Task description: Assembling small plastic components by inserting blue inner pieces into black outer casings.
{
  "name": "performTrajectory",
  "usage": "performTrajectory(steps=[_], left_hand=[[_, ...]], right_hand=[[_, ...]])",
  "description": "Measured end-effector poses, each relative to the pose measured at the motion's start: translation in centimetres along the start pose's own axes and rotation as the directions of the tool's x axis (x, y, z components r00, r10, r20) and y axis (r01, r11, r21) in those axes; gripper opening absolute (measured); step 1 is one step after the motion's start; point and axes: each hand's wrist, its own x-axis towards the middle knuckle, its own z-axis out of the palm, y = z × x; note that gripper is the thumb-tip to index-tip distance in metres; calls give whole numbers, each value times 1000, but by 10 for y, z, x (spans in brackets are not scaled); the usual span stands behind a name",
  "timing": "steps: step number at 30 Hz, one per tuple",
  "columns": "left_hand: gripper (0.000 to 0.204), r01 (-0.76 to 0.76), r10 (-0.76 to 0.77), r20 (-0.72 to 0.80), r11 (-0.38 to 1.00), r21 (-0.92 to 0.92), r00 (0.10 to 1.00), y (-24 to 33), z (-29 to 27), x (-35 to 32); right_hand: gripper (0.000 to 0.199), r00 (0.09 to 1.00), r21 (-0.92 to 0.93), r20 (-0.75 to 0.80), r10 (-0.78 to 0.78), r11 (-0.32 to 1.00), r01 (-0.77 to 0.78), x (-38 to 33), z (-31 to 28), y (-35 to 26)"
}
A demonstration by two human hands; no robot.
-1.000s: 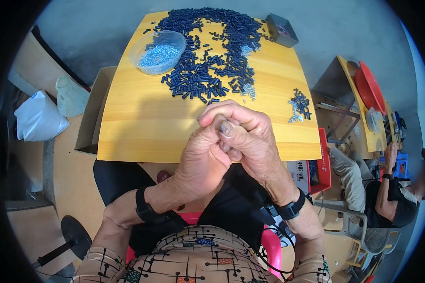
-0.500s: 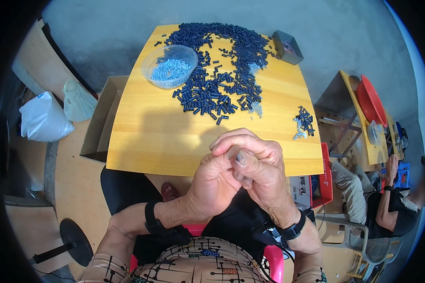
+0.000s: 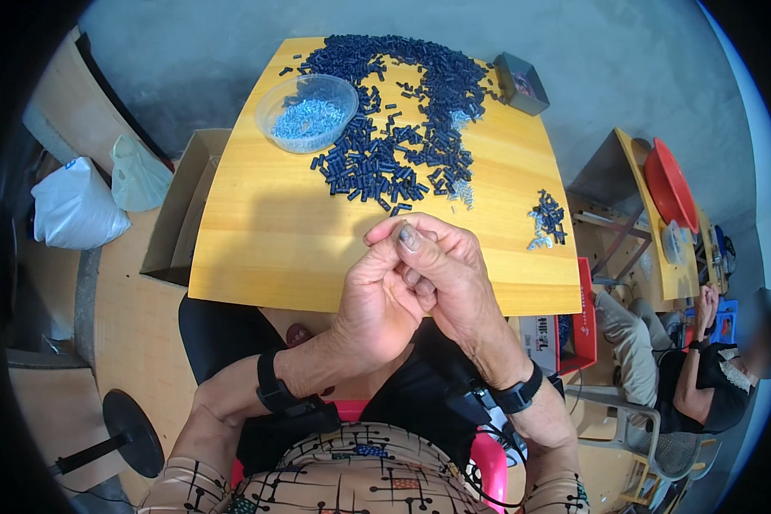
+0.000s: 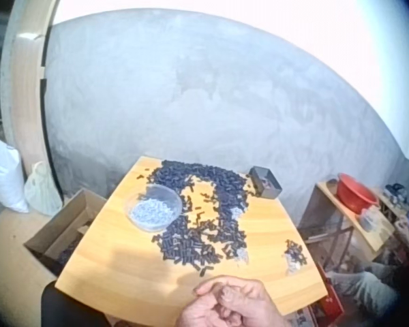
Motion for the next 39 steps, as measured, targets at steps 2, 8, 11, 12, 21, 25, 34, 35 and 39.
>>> performTrajectory(steps=[2,8,11,12,21,25,34,35,39], left_hand=[[16,67,-67,-37,998,-17,997,1,4,-1],[14,78,-74,-161,997,23,984,-7,13,-3],[11,79,-78,-82,997,7,994,-10,10,-6],[11,82,-81,-71,997,10,994,-12,12,-7],[12,6,-2,-47,996,84,999,-7,19,-12],[13,-46,55,-104,996,81,993,4,28,-14],[22,-241,250,-101,966,92,963,82,36,-39],[21,-321,329,-146,944,78,933,101,37,-46],[22,-546,563,-119,825,147,818,170,22,-61]], right_hand=[[35,1000,-24,12,-9,1000,10,-2,3,-2],[39,999,-3,-21,41,999,-41,-12,-1,-3],[41,1000,12,9,29,999,-29,-15,-6,-4],[41,999,31,33,31,999,-32,-16,-8,-3],[43,997,33,7,-83,996,83,-11,2,2],[45,997,83,66,-29,996,24,1,7,1],[65,949,-372,46,-311,876,306,-1,23,-7],[61,951,-399,22,-308,870,291,-1,17,-5],[37,956,-477,-115,-268,859,183,-11,-15,-4]])
